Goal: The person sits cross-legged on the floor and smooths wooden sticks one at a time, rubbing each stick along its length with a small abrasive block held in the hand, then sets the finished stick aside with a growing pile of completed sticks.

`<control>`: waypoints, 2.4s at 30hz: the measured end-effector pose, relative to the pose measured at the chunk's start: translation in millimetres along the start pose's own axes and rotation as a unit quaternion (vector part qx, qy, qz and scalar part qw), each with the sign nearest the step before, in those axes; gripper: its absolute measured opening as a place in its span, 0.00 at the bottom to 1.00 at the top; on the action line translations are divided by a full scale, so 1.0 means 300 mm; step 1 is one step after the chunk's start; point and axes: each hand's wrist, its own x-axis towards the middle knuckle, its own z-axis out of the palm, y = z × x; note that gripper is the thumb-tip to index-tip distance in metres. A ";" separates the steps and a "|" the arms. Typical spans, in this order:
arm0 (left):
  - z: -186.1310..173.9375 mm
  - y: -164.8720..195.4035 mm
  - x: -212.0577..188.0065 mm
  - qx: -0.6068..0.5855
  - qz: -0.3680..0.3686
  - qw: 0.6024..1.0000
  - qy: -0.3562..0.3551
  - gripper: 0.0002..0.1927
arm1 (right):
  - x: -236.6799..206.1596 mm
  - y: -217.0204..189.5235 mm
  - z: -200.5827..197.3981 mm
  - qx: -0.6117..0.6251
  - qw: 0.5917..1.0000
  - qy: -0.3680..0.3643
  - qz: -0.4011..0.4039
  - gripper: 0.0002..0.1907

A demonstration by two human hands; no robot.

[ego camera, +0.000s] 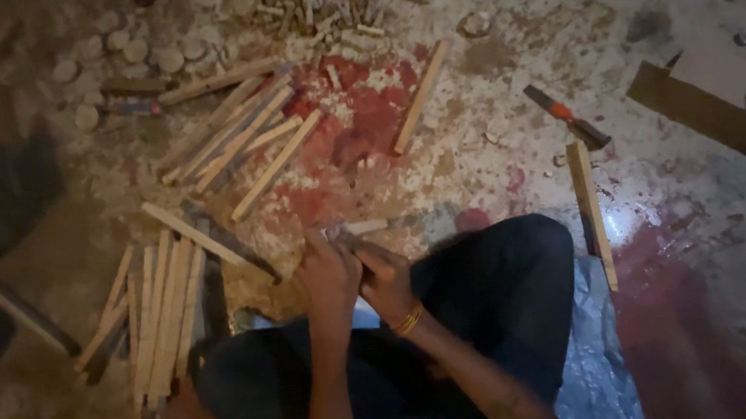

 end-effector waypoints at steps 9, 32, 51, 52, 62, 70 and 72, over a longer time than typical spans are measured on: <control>0.004 -0.212 -0.094 -0.137 0.022 0.989 0.046 0.09 | 0.029 0.073 -0.014 -0.169 0.965 -0.130 0.151 0.27; 0.077 -0.511 -0.072 -0.179 0.037 0.969 0.163 0.08 | -0.054 0.307 0.127 -0.052 0.963 -0.034 0.261 0.16; 0.062 -0.415 -0.124 -0.222 0.038 0.956 0.188 0.08 | 0.101 -0.346 0.174 -0.022 0.995 -0.091 0.038 0.21; 0.060 -0.421 -0.122 -0.217 0.055 0.956 0.190 0.08 | 0.105 -0.357 0.175 -0.039 0.997 -0.071 0.012 0.20; 0.162 -0.534 -0.153 -0.165 0.004 0.971 0.171 0.13 | 0.075 -0.040 0.166 -0.097 0.977 -0.188 0.026 0.30; 0.240 -0.463 -0.153 -0.127 0.044 0.967 0.217 0.13 | 0.035 0.010 0.171 -0.124 0.959 -0.158 0.200 0.32; 0.256 -0.459 -0.155 -0.102 0.025 0.968 0.229 0.13 | -0.002 -0.053 0.192 -0.083 0.985 -0.138 0.059 0.28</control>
